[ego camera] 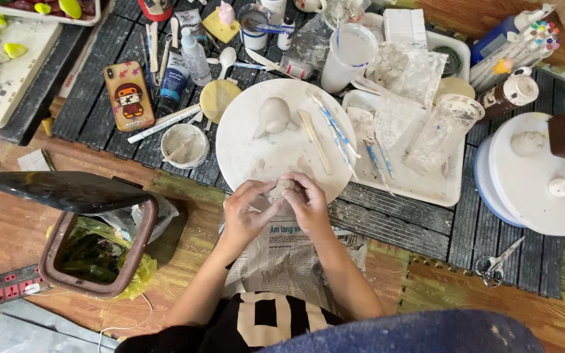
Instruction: The person is shaping a small piece of clay on a white rotating plate. They use their hands to roll and mold the clay, occasionally using a small sculpting tool to refine the shape. The workspace is cluttered with various art supplies.
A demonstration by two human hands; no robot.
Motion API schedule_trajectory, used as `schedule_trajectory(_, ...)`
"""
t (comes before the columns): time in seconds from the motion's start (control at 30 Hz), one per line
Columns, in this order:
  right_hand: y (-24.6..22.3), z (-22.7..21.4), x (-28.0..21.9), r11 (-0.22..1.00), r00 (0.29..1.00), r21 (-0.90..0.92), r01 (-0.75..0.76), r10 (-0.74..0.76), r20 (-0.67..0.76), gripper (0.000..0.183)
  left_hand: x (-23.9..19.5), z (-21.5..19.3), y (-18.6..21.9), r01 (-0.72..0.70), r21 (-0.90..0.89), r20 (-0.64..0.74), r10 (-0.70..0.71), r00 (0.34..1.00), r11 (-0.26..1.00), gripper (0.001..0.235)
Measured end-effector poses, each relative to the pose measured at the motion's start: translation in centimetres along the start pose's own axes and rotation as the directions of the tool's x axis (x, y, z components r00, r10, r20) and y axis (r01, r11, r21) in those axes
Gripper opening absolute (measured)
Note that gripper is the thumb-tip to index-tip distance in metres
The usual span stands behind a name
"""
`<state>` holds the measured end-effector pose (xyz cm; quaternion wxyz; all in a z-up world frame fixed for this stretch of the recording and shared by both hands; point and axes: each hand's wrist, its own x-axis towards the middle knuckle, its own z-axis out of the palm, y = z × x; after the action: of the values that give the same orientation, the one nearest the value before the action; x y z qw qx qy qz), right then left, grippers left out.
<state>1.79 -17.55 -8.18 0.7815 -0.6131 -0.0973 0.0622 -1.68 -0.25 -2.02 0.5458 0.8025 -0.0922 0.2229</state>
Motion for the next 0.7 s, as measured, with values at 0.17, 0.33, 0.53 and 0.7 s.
schedule_trajectory(0.17, 1.3, -0.3, -0.2, 0.999, 0.999, -0.013, 0.037, -0.037, -0.01, 0.022, -0.3, 0.3, -0.6, 0.056, -0.063, -0.012, -0.056, 0.998, 0.996, 0.031)
schedule_trajectory(0.33, 1.3, 0.0, -0.3, 0.998, 0.998, 0.051, 0.045, -0.043, -0.048, 0.022, 0.1, 0.1, -0.8, 0.059, -0.128, 0.002, -0.06, 0.998, 0.99, 0.024)
schedule_trajectory(0.53, 0.1, 0.0, -0.3, 0.99, 1.0, 0.14, -0.022, 0.02, 0.016, 0.035, 1.3, -0.1, -0.2, 0.141, -0.176, 0.112, -0.122, 0.986, 0.974, 0.03)
schedule_trajectory(0.7, 0.3, -0.8, -0.1, 0.99, 0.998, 0.137, -0.021, 0.028, -0.049, 0.032, 1.4, -0.7, 1.5, 0.113, -0.106, 0.113, -0.101, 0.988, 0.988, 0.038)
